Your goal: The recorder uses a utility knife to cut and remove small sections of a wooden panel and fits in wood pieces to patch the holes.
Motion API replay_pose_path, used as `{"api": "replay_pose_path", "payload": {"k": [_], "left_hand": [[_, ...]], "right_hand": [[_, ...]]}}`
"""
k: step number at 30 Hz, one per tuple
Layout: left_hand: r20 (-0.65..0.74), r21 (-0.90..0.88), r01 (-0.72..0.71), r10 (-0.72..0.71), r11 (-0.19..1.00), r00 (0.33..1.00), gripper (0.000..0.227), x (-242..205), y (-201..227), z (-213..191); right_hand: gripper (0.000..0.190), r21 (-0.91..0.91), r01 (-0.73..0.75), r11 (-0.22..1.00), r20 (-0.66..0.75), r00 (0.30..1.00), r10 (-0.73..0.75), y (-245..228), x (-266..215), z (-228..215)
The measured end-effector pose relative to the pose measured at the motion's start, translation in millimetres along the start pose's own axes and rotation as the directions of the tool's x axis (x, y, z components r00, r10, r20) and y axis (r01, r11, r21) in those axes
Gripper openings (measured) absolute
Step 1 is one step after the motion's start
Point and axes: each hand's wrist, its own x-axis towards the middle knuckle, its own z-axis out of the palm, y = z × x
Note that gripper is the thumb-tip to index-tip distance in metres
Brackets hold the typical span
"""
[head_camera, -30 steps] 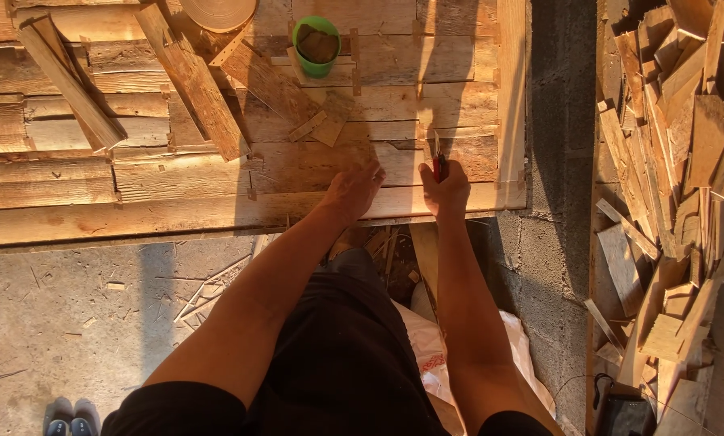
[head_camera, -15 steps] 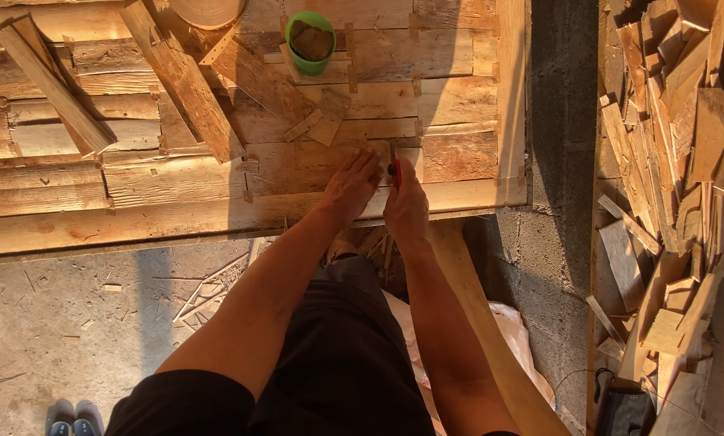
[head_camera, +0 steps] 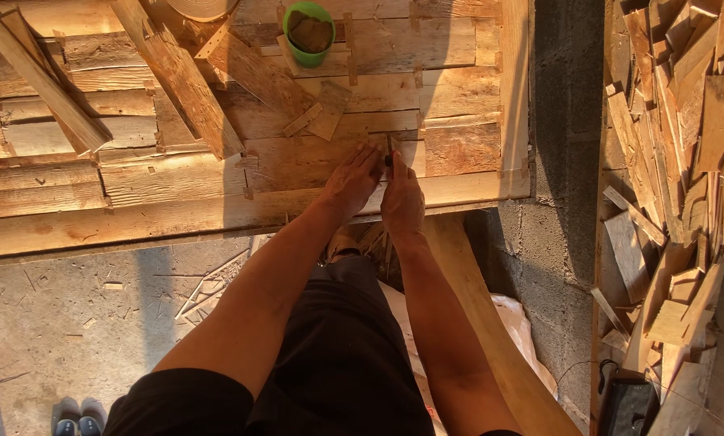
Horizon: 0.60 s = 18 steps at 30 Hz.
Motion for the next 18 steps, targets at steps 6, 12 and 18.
{"api": "replay_pose_path", "payload": {"k": [6, 12, 18], "left_hand": [[0.029, 0.041, -0.007, 0.006, 0.999, 1.000, 0.031, -1, -2, 5], [0.087, 0.072, -0.002, -0.004, 0.997, 0.996, 0.032, -1, -1, -2], [0.077, 0.031, -0.012, 0.009, 0.999, 0.997, 0.037, -5, -3, 3]], "right_hand": [[0.056, -0.061, -0.073, 0.995, 0.058, 0.995, 0.077, -4, 3, 2], [0.055, -0.116, -0.032, 0.993, 0.034, 0.999, 0.037, -4, 2, 2], [0.056, -0.161, -0.030, 0.987, 0.046, 0.998, 0.038, -8, 5, -1]]}}
